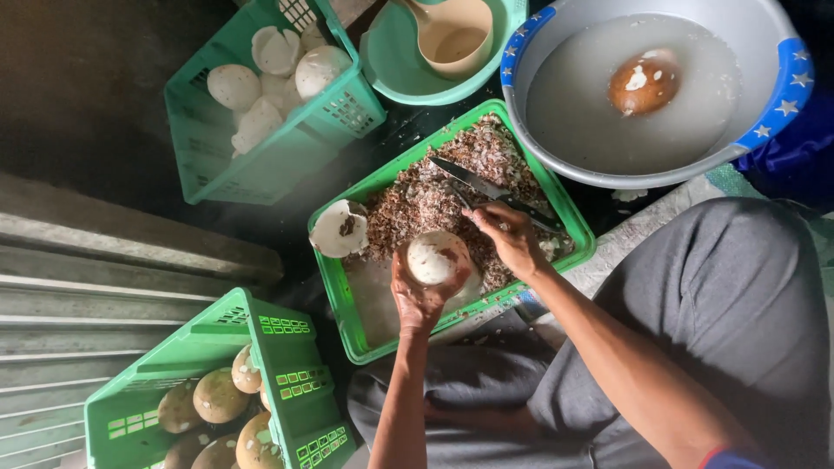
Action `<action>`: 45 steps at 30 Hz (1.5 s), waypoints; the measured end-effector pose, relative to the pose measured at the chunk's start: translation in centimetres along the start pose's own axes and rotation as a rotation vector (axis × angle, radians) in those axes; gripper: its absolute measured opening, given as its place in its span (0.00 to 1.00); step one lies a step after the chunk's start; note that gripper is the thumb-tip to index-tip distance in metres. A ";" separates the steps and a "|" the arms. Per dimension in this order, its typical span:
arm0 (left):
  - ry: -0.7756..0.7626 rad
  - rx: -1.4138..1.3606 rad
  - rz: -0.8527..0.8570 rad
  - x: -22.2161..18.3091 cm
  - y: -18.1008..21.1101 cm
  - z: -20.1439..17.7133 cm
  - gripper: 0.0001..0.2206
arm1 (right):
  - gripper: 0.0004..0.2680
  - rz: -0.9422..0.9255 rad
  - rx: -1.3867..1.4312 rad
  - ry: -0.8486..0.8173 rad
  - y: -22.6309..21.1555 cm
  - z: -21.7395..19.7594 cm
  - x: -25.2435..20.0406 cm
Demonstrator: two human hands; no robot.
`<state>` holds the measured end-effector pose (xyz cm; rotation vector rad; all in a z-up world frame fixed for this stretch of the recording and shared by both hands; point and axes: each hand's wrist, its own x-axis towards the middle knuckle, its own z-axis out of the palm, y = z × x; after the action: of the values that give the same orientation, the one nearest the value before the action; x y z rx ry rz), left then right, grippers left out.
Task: A person uses a knife to manually peel the outer husk from a coconut while sitting on the floor.
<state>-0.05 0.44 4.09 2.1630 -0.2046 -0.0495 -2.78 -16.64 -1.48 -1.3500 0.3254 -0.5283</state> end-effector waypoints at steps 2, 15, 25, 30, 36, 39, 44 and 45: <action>0.034 0.007 0.030 -0.4 -0.3 1.2 0.45 | 0.05 -0.192 -0.179 -0.164 -2.5 1.0 -1.0; 0.100 0.052 -0.025 -1.4 1.3 0.4 0.46 | 0.08 -0.522 -0.551 -0.417 -2.6 1.8 0.9; 0.112 0.084 -0.043 -1.5 0.7 0.4 0.51 | 0.08 -0.432 -0.649 -0.406 0.8 1.4 3.9; -0.013 0.169 -0.060 -1.2 1.5 0.1 0.51 | 0.04 -0.529 -0.463 -0.352 0.1 1.2 0.9; 0.044 0.191 -0.097 -1.4 -0.2 1.2 0.46 | 0.04 -0.570 -0.474 -0.403 -0.9 1.8 -0.9; 0.042 0.136 -0.013 -1.5 -1.3 0.8 0.49 | 0.05 -0.487 -0.395 -0.314 -1.0 1.7 0.1; 0.060 0.058 0.075 -3.1 -0.9 0.3 0.48 | 0.03 -0.384 -0.329 -0.309 -3.5 2.4 -2.5; 0.080 0.039 0.088 -1.7 -0.2 0.6 0.50 | 0.04 -0.398 -0.324 -0.243 -2.0 1.9 -0.1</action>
<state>-1.81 0.36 3.51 2.1875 -0.2562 0.0916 -2.23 -15.30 0.89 -1.7899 -0.0657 -0.6501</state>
